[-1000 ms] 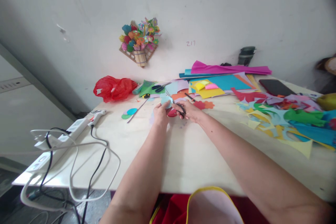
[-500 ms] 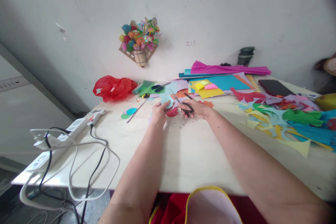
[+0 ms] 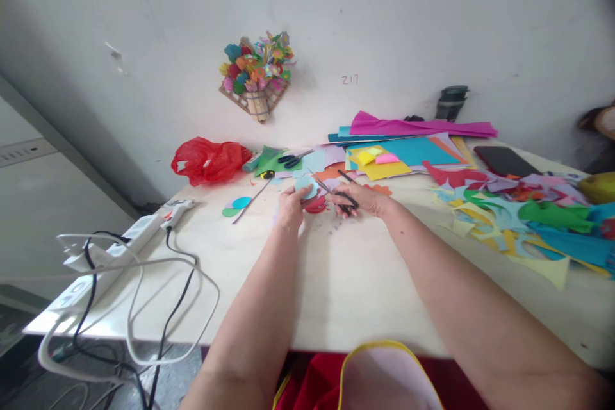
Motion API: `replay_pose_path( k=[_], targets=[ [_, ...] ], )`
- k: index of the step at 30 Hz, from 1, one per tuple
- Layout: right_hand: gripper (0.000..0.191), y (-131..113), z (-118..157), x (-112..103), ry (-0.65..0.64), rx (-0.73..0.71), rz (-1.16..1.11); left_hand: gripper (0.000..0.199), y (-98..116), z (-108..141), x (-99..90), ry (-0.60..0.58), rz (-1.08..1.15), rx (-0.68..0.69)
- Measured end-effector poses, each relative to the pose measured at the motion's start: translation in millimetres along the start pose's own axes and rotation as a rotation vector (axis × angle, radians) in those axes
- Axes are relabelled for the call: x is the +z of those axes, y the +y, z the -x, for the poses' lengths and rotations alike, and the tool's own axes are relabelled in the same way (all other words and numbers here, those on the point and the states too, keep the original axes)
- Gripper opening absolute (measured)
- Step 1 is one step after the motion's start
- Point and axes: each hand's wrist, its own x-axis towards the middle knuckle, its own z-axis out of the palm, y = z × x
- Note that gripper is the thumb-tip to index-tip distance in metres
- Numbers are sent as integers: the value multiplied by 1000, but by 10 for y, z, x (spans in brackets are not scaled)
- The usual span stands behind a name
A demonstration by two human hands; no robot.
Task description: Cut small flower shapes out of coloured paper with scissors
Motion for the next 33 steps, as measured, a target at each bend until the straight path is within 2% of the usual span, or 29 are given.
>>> replay_pose_path(
  k=[9,21,33],
  targets=[
    [31,-11,3,2,5,11,103,24,17,10,20,21,-21,-44],
    [29,13,-36,-10,1,71,75,19,37,34,35,27,-50,-63],
    [34,20,-26,8,10,35,113,20,20,16,25,46,-44,-49]
  ],
)
